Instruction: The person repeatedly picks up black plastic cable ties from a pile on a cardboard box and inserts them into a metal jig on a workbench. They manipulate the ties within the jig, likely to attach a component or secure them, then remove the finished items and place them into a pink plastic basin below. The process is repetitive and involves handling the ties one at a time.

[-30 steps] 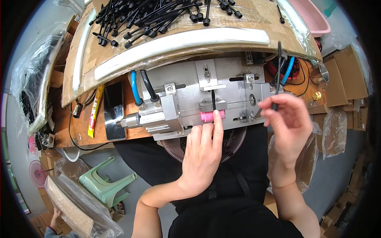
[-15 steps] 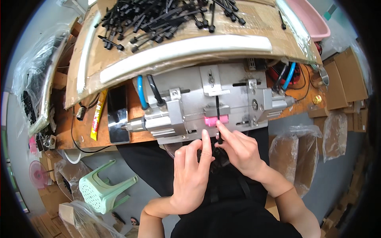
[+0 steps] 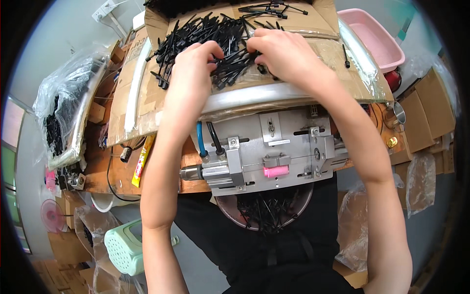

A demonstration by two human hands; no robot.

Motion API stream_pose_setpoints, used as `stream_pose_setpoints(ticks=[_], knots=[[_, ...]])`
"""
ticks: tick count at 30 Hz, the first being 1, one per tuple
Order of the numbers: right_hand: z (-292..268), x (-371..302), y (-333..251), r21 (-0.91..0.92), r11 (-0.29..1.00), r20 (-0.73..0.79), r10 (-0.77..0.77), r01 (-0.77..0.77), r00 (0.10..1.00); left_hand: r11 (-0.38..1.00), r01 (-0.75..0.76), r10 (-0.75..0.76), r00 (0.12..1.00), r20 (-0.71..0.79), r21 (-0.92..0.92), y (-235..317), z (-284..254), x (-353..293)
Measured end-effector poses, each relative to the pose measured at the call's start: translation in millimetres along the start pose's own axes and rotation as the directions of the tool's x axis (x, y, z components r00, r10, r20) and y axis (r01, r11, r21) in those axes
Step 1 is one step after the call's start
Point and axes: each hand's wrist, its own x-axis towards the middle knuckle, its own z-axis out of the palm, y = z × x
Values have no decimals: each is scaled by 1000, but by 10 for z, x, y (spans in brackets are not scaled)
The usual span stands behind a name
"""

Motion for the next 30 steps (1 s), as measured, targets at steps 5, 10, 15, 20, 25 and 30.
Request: stream_pose_setpoints(ticks=[5, 10, 15, 20, 25, 30], knots=[[-114, -181, 335, 96, 995, 88, 31, -39, 996, 995, -97, 96, 988, -120, 1, 116, -50, 29], [-126, 61, -65, 226, 968, 28, -120, 110, 992, 994, -53, 78, 957, -280, 95, 224, -424, -123], [188, 516, -606, 105, 945, 180, -325, 311, 928, 998, -31, 9, 928, -373, -53, 421, -472, -361], [15, 443, -226, 95, 979, 423, -205, 182, 883, 999, 16, -30, 930, -367, -42, 430, -567, -794], [-315, 213, 153, 714, 690, -81, 247, -117, 966, 999, -23, 30, 986, -165, 49, 875, -76, -1501], [-843, 77, -21, 897, 336, -25, 685, -286, 728, 999, 35, -41, 989, 144, 40, 1397, 485, -2130]])
